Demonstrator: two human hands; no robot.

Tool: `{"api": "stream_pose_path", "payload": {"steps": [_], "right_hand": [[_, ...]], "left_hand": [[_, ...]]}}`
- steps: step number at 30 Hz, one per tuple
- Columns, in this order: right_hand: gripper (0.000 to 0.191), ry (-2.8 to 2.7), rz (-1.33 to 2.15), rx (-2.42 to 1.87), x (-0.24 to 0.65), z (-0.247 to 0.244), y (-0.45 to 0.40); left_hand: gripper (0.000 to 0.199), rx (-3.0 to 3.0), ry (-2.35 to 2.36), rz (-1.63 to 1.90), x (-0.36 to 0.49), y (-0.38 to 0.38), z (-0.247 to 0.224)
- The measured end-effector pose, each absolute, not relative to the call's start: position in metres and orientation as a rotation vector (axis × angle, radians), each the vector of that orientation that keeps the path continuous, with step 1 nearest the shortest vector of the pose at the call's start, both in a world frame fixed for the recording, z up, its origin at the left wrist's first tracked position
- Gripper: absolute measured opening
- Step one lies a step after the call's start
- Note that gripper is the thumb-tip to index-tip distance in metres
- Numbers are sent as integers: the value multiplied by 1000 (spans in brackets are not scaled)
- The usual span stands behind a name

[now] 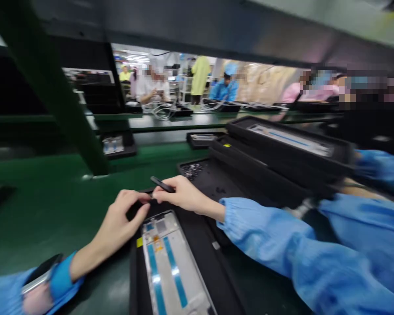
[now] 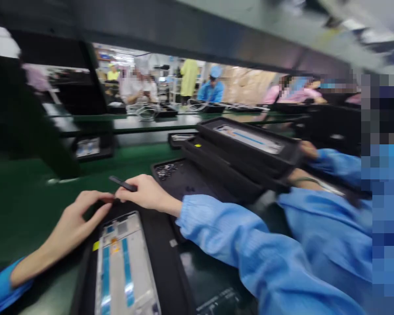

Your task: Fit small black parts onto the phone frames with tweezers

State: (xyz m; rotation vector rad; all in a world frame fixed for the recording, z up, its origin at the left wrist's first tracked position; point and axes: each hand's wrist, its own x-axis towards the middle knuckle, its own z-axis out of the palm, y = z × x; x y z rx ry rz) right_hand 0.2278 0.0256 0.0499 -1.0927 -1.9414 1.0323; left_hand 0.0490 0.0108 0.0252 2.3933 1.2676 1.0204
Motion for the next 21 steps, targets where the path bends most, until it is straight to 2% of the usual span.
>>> {"api": "stream_pose_path", "payload": {"steps": [7, 14, 21], "right_hand": [[17, -1907, 1087, -1128, 231, 12, 31], [15, -1992, 839, -1180, 231, 17, 23], [9, -2094, 678, -1040, 232, 12, 25]], "left_hand": [[13, 2284, 1241, 957, 52, 10, 3], [14, 2317, 1218, 916, 51, 13, 3], [14, 2391, 1197, 878, 53, 11, 6]]}}
